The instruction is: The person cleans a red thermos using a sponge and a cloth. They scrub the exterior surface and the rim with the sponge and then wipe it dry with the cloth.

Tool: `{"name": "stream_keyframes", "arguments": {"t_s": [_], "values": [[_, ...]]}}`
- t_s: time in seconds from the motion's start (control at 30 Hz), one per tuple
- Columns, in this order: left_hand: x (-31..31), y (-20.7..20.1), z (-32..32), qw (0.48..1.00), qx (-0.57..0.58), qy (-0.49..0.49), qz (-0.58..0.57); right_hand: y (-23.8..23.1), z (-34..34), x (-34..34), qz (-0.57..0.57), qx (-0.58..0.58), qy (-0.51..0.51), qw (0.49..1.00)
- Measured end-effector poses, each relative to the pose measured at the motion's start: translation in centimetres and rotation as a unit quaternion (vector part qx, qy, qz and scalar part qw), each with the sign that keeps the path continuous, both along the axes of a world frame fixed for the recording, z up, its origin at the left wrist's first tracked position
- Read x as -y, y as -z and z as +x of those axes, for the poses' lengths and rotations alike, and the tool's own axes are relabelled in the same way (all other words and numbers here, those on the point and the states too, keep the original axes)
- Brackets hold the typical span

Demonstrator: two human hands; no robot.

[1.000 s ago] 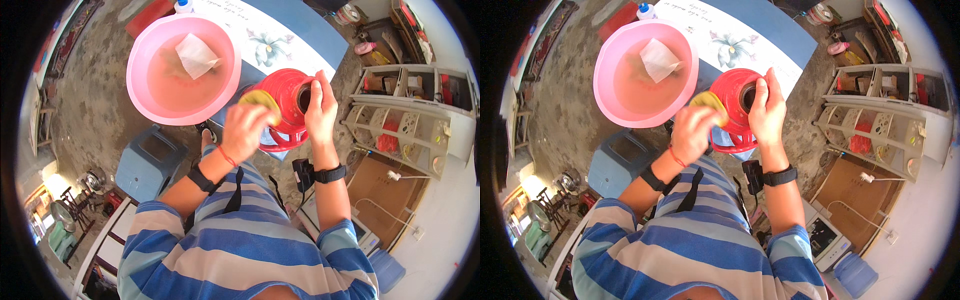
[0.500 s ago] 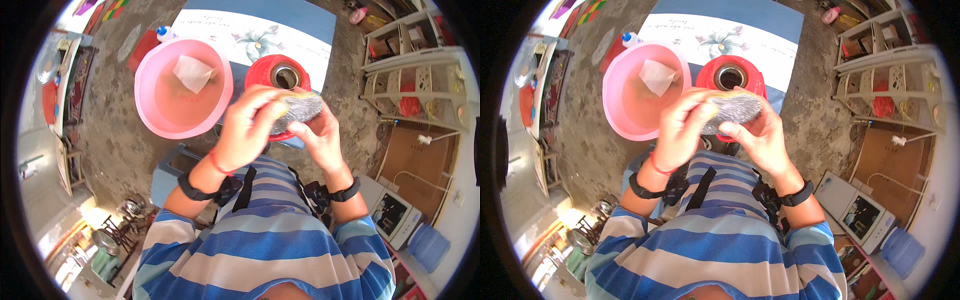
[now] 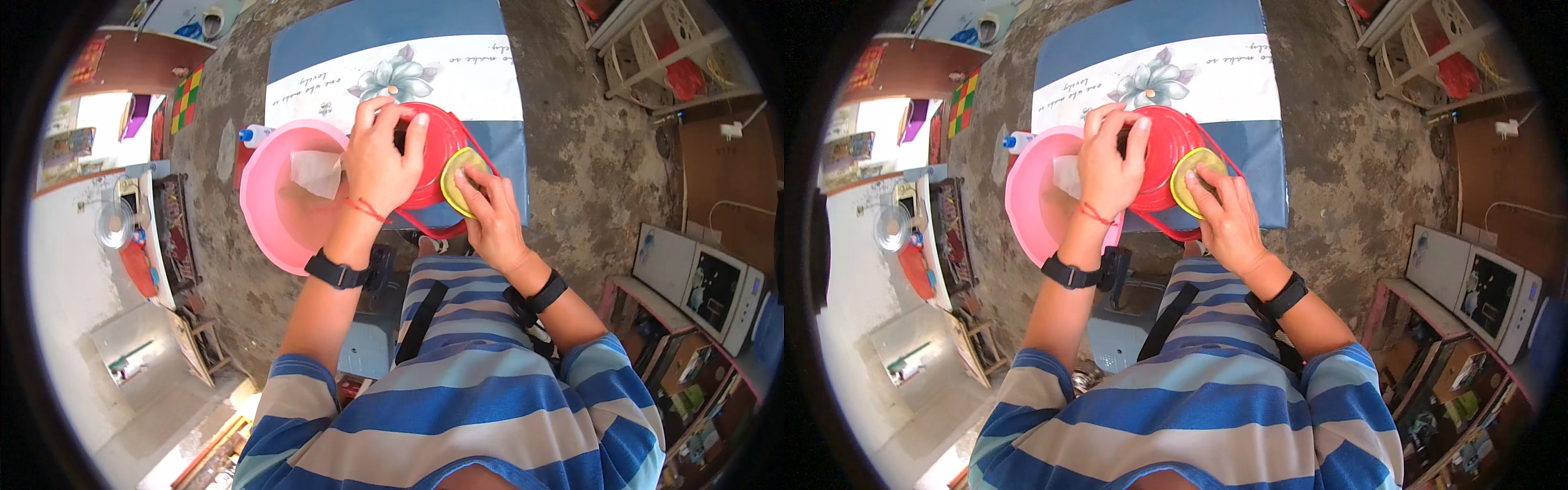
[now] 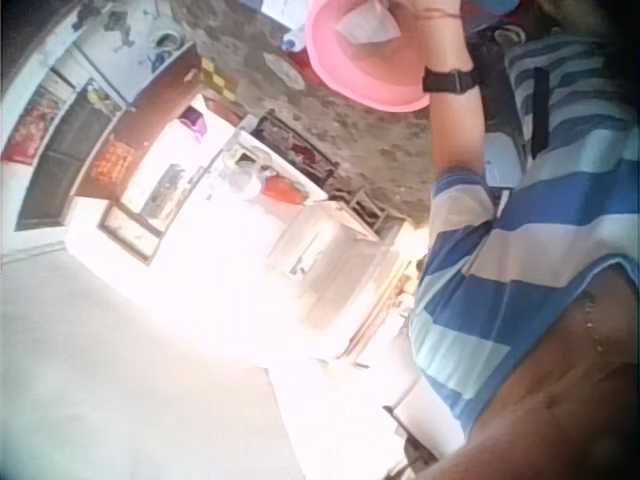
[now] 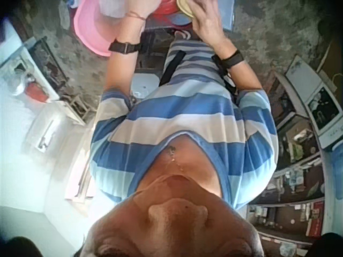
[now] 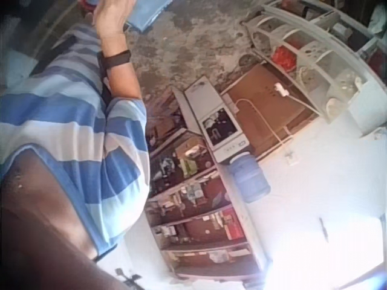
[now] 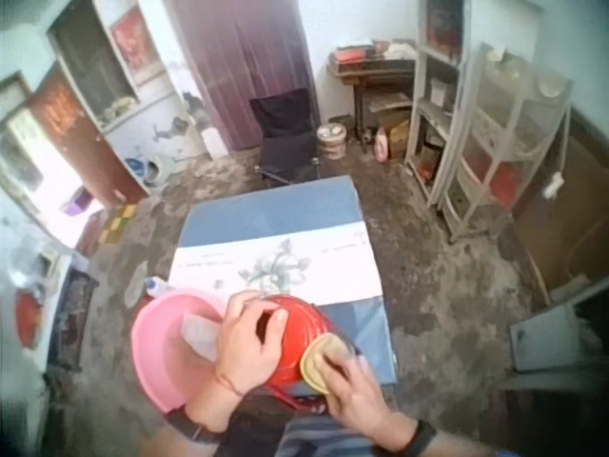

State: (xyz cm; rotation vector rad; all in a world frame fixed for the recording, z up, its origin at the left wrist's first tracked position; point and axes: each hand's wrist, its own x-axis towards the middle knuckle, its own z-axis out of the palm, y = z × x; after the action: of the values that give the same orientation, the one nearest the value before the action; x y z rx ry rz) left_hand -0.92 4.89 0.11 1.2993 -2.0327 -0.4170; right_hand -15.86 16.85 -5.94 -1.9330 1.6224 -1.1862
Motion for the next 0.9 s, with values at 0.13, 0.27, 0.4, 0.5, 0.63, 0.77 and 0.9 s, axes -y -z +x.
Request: {"name": "stream_keyframes", "arguments": {"t_s": [0.13, 0.27, 0.4, 0.5, 0.63, 0.77, 0.9], "values": [[-0.1, -0.4, 0.1, 1.000, 0.028, -0.002, 0.008, -0.2, 0.5, 2.6, -0.010, 0.042, 0.062, 0.997], [0.3, -0.3, 0.1, 0.999, 0.039, -0.003, 0.014, -0.7, 0.1, 5.5, 0.009, 0.052, 0.073, 0.996], [0.4, -1.3, 0.6, 0.996, 0.075, -0.001, 0.039, -0.8, 0.6, 0.7, -0.010, 0.012, 0.032, 0.999], [1.0, -2.4, 0.2, 0.984, 0.164, 0.066, -0.012, -0.7, 1.9, -2.7, 0.007, -0.007, 0.065, 0.998], [1.8, -1.0, 0.0, 0.967, 0.210, 0.093, -0.107, -1.4, 3.3, -1.7, -0.002, -0.123, 0.107, 0.987], [2.3, -0.7, -0.1, 0.973, 0.203, 0.084, -0.063, -2.3, 4.2, -2.6, -0.025, -0.263, 0.118, 0.957], [2.6, 0.1, 0.2, 0.971, 0.180, 0.114, -0.106, -0.3, 3.4, -3.4, -0.036, -0.120, 0.115, 0.985]]}}
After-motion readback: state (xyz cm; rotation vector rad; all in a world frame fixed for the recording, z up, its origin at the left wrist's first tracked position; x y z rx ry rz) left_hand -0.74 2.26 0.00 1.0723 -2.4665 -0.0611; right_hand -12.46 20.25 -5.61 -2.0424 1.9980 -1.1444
